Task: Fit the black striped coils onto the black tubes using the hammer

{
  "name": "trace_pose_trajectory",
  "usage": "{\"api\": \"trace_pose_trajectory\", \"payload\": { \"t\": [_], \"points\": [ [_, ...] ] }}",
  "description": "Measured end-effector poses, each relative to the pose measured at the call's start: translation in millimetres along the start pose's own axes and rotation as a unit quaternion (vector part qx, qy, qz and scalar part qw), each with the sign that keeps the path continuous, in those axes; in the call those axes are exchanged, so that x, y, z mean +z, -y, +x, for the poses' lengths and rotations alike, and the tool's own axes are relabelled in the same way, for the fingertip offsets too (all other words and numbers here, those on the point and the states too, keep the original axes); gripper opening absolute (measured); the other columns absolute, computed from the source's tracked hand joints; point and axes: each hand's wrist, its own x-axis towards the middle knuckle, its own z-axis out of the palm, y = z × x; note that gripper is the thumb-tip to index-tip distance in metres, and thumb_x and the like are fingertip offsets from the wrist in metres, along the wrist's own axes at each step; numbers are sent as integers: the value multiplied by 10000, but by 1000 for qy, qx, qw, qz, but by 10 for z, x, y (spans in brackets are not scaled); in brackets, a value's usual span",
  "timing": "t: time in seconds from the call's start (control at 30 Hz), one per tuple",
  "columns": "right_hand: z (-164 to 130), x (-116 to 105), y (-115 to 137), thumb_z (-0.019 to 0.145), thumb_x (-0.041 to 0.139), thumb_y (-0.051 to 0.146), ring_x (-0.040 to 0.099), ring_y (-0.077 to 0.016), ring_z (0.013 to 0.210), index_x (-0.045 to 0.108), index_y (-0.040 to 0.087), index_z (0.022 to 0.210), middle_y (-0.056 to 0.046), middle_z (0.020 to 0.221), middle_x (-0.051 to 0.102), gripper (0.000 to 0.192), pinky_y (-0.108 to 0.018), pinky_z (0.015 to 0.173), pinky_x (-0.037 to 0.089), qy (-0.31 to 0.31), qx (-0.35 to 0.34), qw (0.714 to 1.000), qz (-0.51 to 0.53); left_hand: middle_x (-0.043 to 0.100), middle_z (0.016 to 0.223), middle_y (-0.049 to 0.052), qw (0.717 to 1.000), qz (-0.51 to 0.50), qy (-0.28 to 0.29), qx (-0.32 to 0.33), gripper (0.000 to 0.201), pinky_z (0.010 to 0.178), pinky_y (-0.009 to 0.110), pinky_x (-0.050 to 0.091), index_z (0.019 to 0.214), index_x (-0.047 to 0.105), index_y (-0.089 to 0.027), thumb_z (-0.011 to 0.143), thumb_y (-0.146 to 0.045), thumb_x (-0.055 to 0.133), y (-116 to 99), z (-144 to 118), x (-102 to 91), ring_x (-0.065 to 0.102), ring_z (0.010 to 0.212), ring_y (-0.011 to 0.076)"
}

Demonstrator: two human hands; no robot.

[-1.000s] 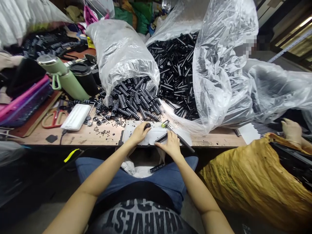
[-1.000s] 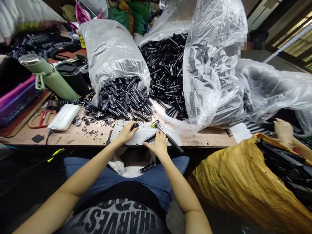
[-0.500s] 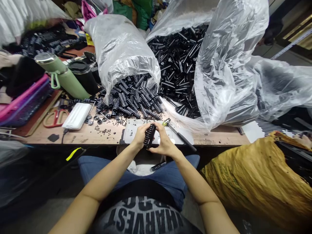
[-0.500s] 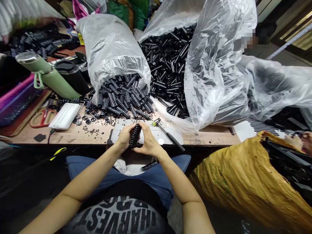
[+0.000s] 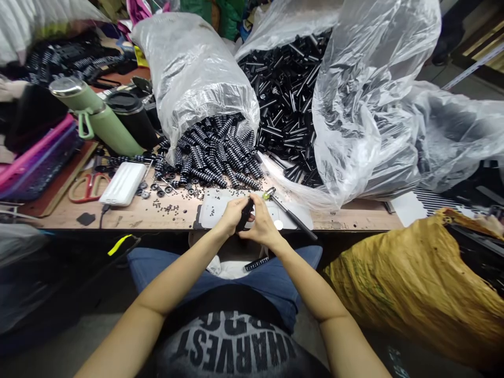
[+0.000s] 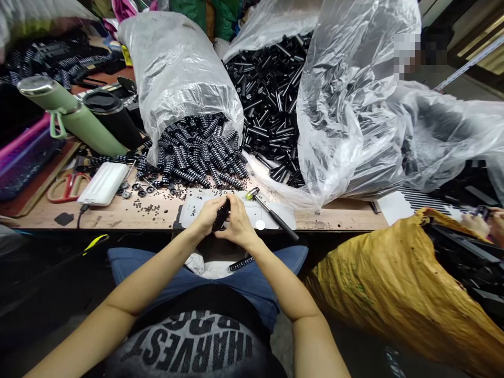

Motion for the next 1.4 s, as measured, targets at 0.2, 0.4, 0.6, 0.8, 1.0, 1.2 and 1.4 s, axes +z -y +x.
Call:
{"api": "trace_pose_trajectory", "payload": {
  "t": [0.2, 0.4, 0.6, 0.8, 1.0, 1.2, 1.4],
  "points": [
    [-93, 127, -275, 734, 645, 235, 333, -306, 1335, 249, 94, 1415, -212, 1398, 372, 800, -472, 1098, 328, -44, 61, 990, -121, 580, 1053, 133, 842, 443, 16, 308, 467, 897, 389, 473, 1329, 508, -130, 863, -165, 514, 402, 111, -92, 562, 990, 225],
    [-397, -505, -575, 907, 518, 360, 518, -331, 1070, 556, 106, 1054, -211, 1080, 587, 295, -421, 849, 414, -40, 281, 883, -373, 637, 1048, 145, 680, 609, 48, 405, 368, 861, 422, 413, 1259, 539, -137, 919, -113, 402, 492, 183, -306, 565, 978, 235],
    [-686, -571, -355, 1010, 253, 377, 592, -189, 657, 522, 181, 958, -51, 723, 616, 337, -259, 602, 342, -14, 273, 929, -249, 645, 1141, 143, 631, 661, 24, 406, 378, 930, 480, 330, 1282, 526, -162, 941, -123, 367, 450, 92, -338, 549, 1080, 254],
    [-722, -515, -2, 1009, 256, 351, 544, -162, 520, 514, 176, 851, -27, 616, 584, 349, -250, 532, 268, 27, 282, 927, -247, 547, 1324, 186, 633, 690, 15, 351, 436, 1070, 485, 265, 1363, 455, -88, 957, -201, 340, 502, 17, -129, 439, 1286, 282],
    [-616, -329, 354, 1011, 182, 399, 608, -178, 609, 528, 171, 941, -65, 712, 639, 420, -242, 564, 345, 24, 177, 962, -206, 307, 1486, 263, 641, 689, 23, 336, 641, 1135, 495, 196, 1434, 266, 40, 937, -361, 327, 704, -35, 111, 225, 1418, 326],
    [-384, -198, 137, 1016, 224, 368, 615, -194, 612, 541, 186, 970, -65, 744, 666, 369, -259, 561, 322, 126, 234, 927, -266, 478, 1368, 235, 673, 654, 37, 343, 502, 1044, 475, 353, 1384, 389, -31, 908, -190, 367, 590, 141, 64, 424, 1299, 307],
    [-254, -565, -162, 976, 357, 382, 593, -247, 851, 553, 143, 1034, -145, 942, 635, 315, -324, 714, 409, -57, 200, 924, -320, 620, 1015, 164, 732, 583, 33, 351, 434, 806, 384, 501, 1291, 491, -85, 883, -39, 348, 556, -107, 43, 576, 944, 236]
  ]
}}
